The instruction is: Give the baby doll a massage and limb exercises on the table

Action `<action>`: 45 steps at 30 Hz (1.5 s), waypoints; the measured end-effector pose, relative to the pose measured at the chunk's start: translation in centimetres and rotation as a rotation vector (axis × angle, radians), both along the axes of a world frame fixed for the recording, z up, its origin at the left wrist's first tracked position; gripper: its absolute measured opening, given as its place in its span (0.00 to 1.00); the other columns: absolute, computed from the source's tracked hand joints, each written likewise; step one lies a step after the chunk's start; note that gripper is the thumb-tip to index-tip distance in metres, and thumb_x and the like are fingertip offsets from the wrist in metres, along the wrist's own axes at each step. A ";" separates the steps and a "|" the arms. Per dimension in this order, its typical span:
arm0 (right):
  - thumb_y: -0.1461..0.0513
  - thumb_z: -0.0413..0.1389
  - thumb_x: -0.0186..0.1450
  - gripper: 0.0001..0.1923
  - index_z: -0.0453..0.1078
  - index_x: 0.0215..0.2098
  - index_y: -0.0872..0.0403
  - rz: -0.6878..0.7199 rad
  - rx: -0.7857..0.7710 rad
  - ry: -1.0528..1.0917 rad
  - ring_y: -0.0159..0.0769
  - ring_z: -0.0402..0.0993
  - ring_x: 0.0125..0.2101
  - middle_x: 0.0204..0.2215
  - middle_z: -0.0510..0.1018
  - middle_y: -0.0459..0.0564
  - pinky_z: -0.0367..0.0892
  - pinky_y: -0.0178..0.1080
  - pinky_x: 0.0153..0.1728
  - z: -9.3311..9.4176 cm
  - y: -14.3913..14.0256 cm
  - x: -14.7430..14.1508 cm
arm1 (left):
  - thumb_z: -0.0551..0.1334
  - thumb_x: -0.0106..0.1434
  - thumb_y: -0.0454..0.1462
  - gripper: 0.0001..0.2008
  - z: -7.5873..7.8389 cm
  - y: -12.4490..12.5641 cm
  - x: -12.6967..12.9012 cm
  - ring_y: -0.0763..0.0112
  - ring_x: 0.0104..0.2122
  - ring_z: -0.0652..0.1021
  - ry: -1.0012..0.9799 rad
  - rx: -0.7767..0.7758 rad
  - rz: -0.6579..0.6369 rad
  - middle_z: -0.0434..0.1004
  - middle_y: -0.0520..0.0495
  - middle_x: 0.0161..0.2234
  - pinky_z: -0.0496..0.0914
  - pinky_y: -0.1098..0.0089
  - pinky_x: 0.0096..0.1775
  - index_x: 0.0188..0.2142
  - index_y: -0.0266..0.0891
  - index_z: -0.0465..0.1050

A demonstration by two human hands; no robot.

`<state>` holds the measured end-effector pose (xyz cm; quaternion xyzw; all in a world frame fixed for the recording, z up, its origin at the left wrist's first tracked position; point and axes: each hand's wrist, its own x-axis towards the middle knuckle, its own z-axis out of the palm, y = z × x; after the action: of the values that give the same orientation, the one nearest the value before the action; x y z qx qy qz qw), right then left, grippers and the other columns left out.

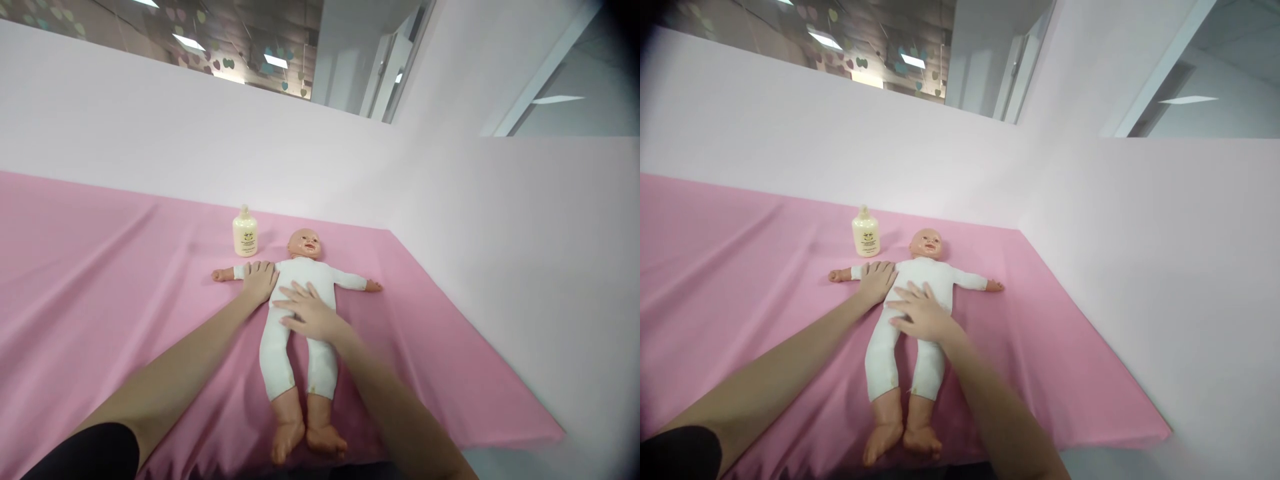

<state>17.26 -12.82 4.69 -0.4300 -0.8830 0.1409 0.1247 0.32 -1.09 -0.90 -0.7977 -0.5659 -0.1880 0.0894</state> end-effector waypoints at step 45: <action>0.57 0.37 0.69 0.24 0.57 0.61 0.53 -0.856 0.094 0.159 0.42 0.44 0.65 0.64 0.55 0.53 0.32 0.60 0.61 -5.8 6.6 8.4 | 0.56 0.63 0.46 0.19 4.4 -11.8 6.4 0.58 0.58 0.65 -0.033 -0.344 -1.213 0.74 0.46 0.51 0.46 0.53 0.60 0.52 0.45 0.68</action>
<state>25.69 -6.25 -1.10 -0.7390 -0.6181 0.0689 0.2589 6.70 -12.87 3.50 -0.9767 -0.0363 -0.1237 -0.1715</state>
